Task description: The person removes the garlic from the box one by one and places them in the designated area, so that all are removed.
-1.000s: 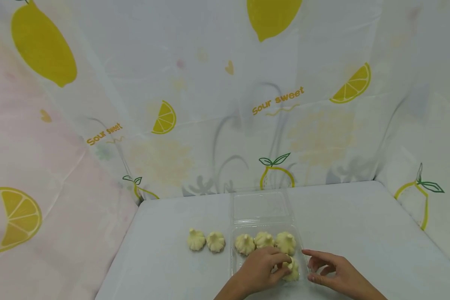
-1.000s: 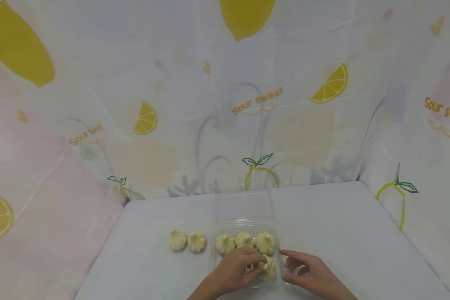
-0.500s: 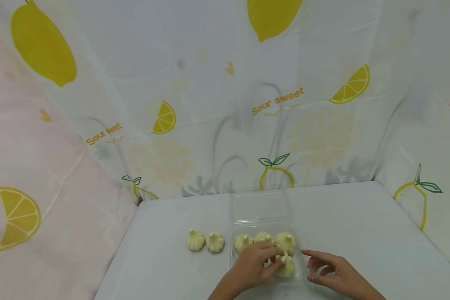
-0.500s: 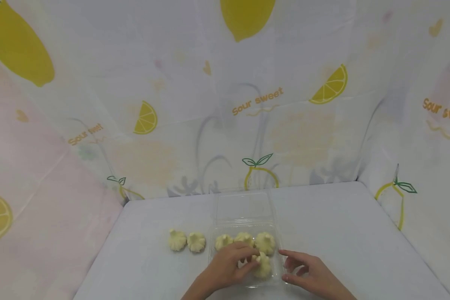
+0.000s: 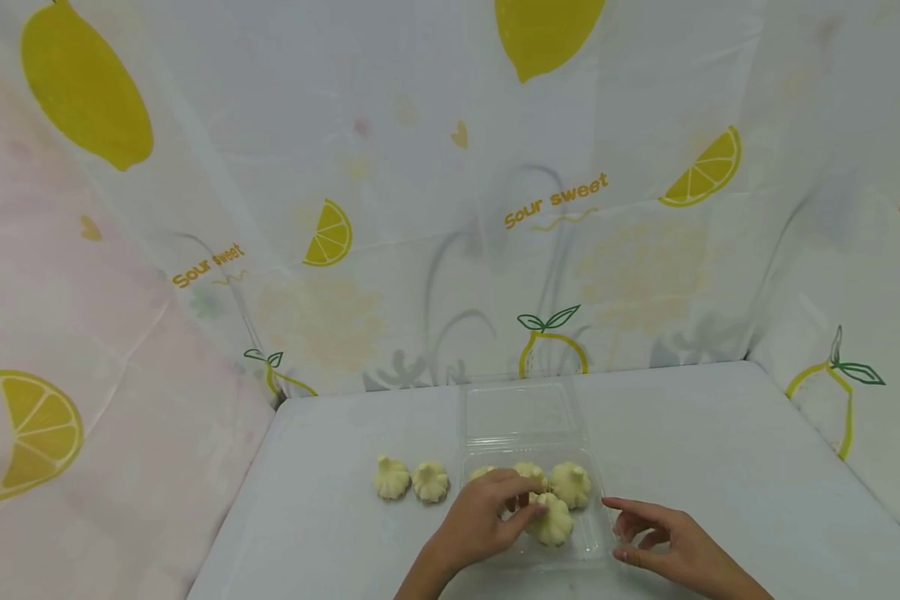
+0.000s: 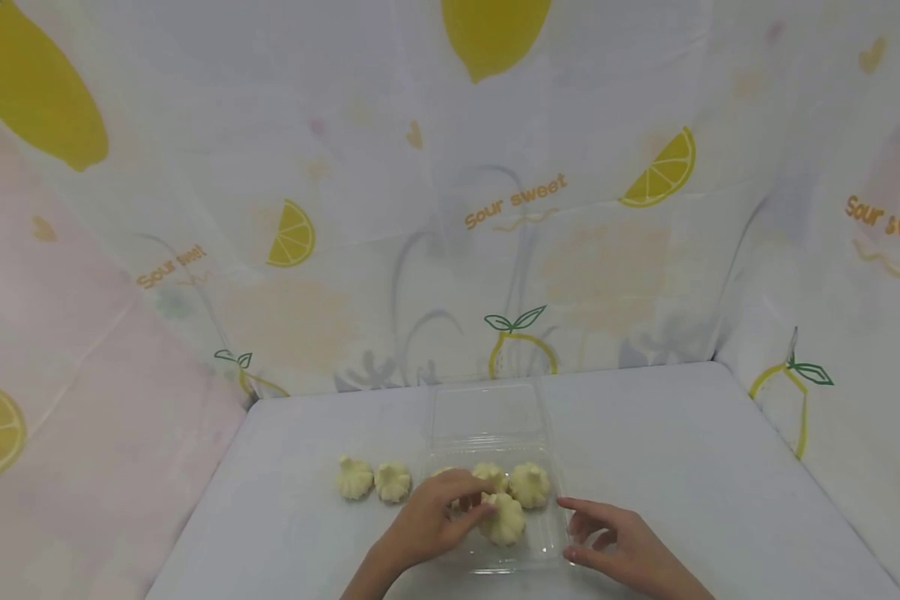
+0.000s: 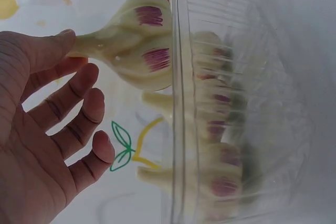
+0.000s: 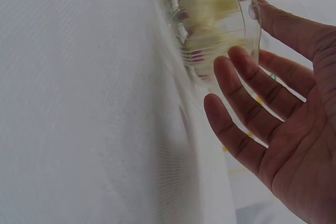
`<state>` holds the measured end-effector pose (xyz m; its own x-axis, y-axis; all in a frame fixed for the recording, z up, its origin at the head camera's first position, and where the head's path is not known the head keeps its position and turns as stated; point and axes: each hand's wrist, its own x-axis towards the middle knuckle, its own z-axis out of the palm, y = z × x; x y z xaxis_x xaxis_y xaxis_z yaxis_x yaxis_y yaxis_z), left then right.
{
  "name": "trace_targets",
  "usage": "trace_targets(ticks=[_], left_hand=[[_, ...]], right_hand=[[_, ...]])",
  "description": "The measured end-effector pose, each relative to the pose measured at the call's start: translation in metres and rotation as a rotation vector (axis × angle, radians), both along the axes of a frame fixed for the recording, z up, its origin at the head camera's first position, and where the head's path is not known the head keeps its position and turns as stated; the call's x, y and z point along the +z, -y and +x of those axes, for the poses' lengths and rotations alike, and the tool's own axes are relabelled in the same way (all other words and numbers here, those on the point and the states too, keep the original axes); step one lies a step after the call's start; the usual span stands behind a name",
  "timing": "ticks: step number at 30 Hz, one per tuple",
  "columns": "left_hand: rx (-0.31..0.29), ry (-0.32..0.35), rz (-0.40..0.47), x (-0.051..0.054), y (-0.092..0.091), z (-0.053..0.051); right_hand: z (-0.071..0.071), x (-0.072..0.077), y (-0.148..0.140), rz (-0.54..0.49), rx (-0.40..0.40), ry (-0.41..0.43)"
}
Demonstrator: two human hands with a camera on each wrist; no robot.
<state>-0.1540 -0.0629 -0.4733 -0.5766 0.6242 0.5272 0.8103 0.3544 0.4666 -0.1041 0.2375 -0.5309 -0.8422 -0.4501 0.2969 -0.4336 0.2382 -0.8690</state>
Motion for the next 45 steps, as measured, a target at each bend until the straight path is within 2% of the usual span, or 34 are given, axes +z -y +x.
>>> trace_targets(ticks=[8, 13, 20, 26, 31, 45], left_hand=[[-0.002, 0.036, 0.055, 0.009, 0.015, -0.002], [0.002, 0.034, 0.083, 0.013, 0.024, -0.005], [0.025, 0.062, 0.115, 0.021, 0.038, -0.009], [0.048, 0.039, 0.142, 0.023, 0.050, -0.014], [0.080, 0.015, 0.141, 0.025, 0.061, -0.017], [0.215, -0.029, 0.097, 0.029, 0.095, -0.023]], right_hand=[[0.000, -0.001, 0.000, 0.003, -0.004, 0.004], [-0.001, 0.000, 0.000, 0.004, -0.009, 0.005], [-0.001, -0.001, 0.000, 0.007, -0.009, 0.007], [-0.001, -0.001, 0.000, 0.007, -0.009, 0.015], [-0.001, 0.000, 0.000, 0.007, -0.006, 0.033], [-0.001, -0.002, 0.000, -0.010, -0.001, 0.039]])
